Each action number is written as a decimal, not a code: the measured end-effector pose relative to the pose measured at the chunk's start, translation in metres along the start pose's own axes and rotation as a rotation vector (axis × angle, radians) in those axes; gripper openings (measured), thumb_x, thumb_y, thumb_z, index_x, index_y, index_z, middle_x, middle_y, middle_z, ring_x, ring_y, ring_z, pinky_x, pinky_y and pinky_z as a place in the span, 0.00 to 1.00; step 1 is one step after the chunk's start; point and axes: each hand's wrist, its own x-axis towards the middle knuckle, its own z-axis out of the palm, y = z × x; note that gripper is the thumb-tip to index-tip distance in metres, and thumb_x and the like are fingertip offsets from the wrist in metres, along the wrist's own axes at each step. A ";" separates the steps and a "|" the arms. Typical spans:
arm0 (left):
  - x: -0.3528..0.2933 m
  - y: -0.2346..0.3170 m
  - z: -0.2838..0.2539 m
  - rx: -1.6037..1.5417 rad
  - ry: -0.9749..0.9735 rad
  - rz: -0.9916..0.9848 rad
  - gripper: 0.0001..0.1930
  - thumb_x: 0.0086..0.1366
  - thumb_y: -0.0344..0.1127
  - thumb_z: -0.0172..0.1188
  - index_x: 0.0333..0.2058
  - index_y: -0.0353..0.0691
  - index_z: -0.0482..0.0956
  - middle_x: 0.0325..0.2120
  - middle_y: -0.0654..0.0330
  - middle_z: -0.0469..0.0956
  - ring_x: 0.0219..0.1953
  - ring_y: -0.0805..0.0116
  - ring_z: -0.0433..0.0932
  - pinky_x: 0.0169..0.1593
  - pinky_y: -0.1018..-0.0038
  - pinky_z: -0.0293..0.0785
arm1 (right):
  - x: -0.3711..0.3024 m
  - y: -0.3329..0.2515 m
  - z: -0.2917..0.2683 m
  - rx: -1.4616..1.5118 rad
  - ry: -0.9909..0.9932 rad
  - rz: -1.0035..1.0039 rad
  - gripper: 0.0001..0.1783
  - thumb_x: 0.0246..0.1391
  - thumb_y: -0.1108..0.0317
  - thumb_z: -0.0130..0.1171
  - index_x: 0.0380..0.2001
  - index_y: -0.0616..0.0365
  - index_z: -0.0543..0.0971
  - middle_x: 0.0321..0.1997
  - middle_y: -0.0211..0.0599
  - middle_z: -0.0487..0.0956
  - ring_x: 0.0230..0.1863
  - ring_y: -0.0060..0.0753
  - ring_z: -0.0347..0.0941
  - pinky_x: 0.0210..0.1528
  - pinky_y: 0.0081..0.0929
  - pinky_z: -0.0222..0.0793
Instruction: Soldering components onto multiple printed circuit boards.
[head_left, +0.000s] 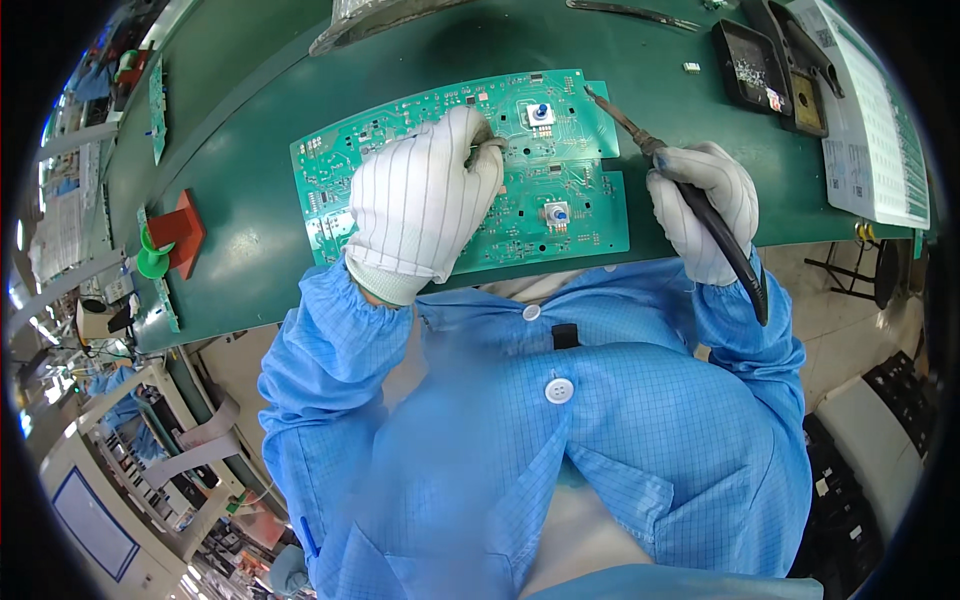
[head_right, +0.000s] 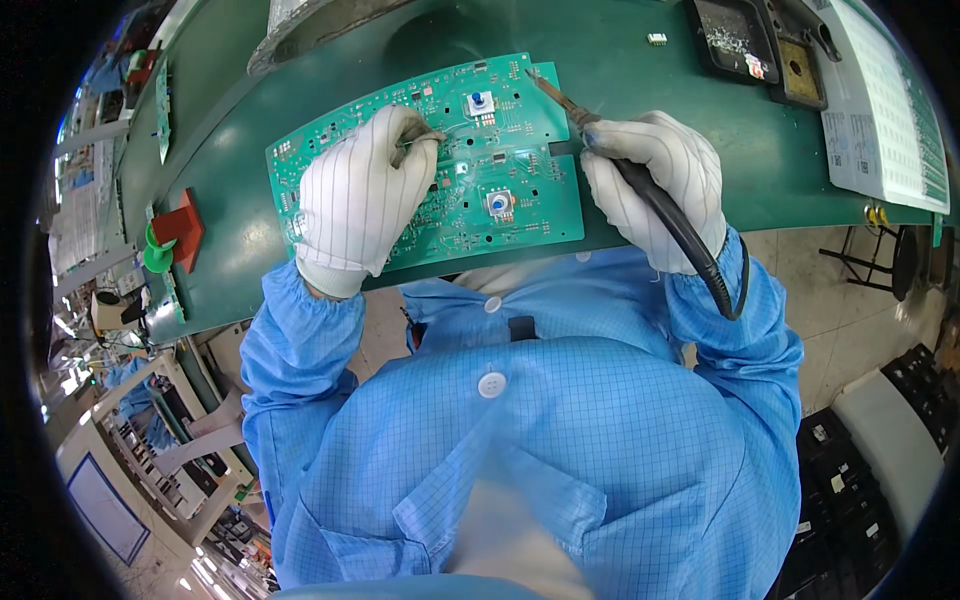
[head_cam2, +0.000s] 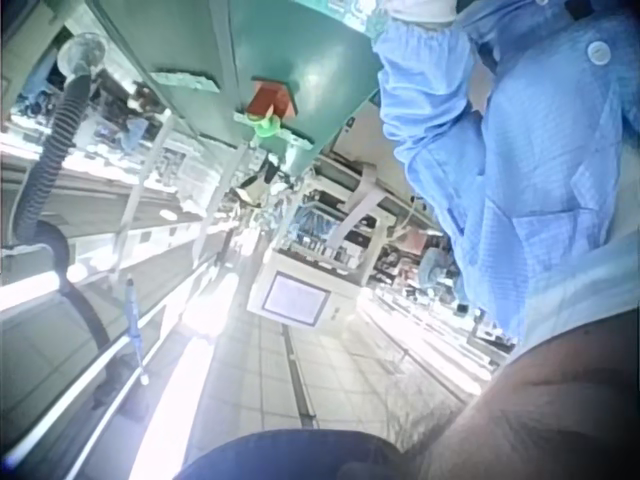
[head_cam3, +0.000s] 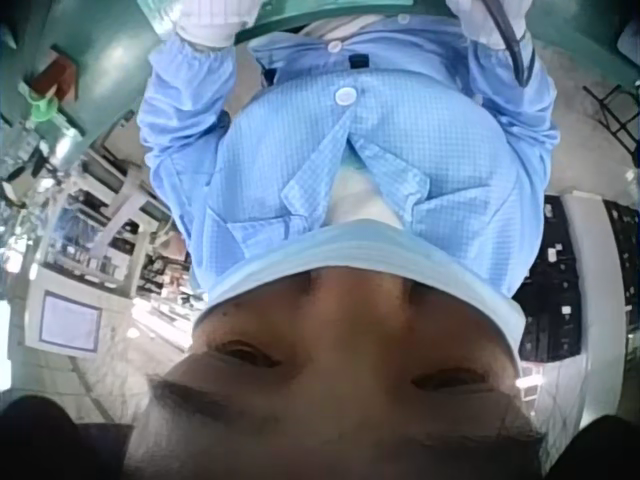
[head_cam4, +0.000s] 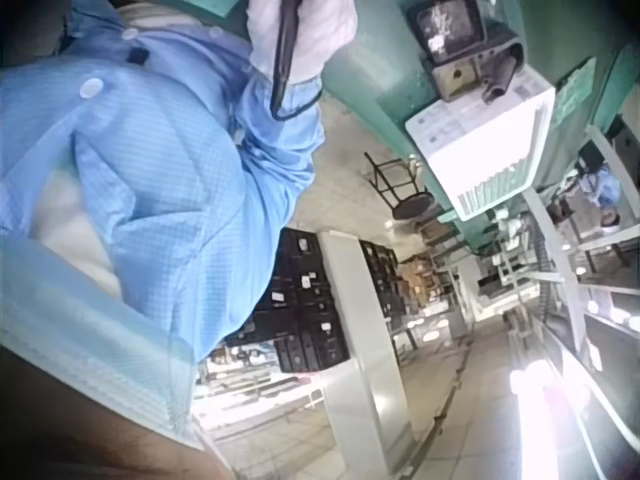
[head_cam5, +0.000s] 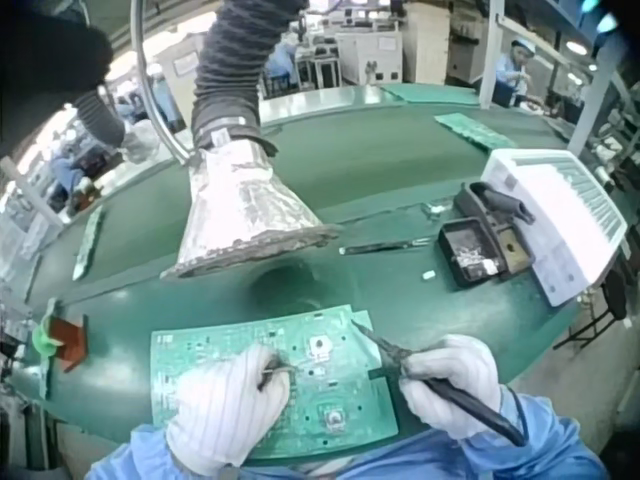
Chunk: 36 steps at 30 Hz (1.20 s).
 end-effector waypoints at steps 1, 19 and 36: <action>0.001 0.000 0.002 -0.006 0.004 0.017 0.08 0.62 0.40 0.63 0.30 0.43 0.77 0.21 0.53 0.80 0.23 0.53 0.81 0.28 0.61 0.77 | -0.001 0.001 -0.001 0.015 -0.018 0.018 0.15 0.42 0.81 0.66 0.37 0.60 0.79 0.32 0.40 0.82 0.26 0.40 0.78 0.29 0.33 0.74; 0.018 -0.007 0.019 0.107 -0.026 0.153 0.05 0.64 0.35 0.58 0.32 0.42 0.73 0.19 0.53 0.78 0.20 0.54 0.79 0.24 0.63 0.76 | 0.012 0.032 -0.029 0.386 -0.368 0.259 0.08 0.48 0.72 0.66 0.32 0.57 0.79 0.32 0.39 0.81 0.38 0.40 0.77 0.39 0.33 0.72; 0.036 -0.006 0.007 -0.040 -0.266 0.059 0.05 0.66 0.36 0.56 0.36 0.41 0.75 0.25 0.50 0.80 0.28 0.48 0.81 0.32 0.58 0.77 | 0.009 0.038 -0.023 0.377 -0.373 0.137 0.08 0.49 0.70 0.69 0.34 0.53 0.82 0.36 0.32 0.85 0.42 0.42 0.77 0.45 0.37 0.73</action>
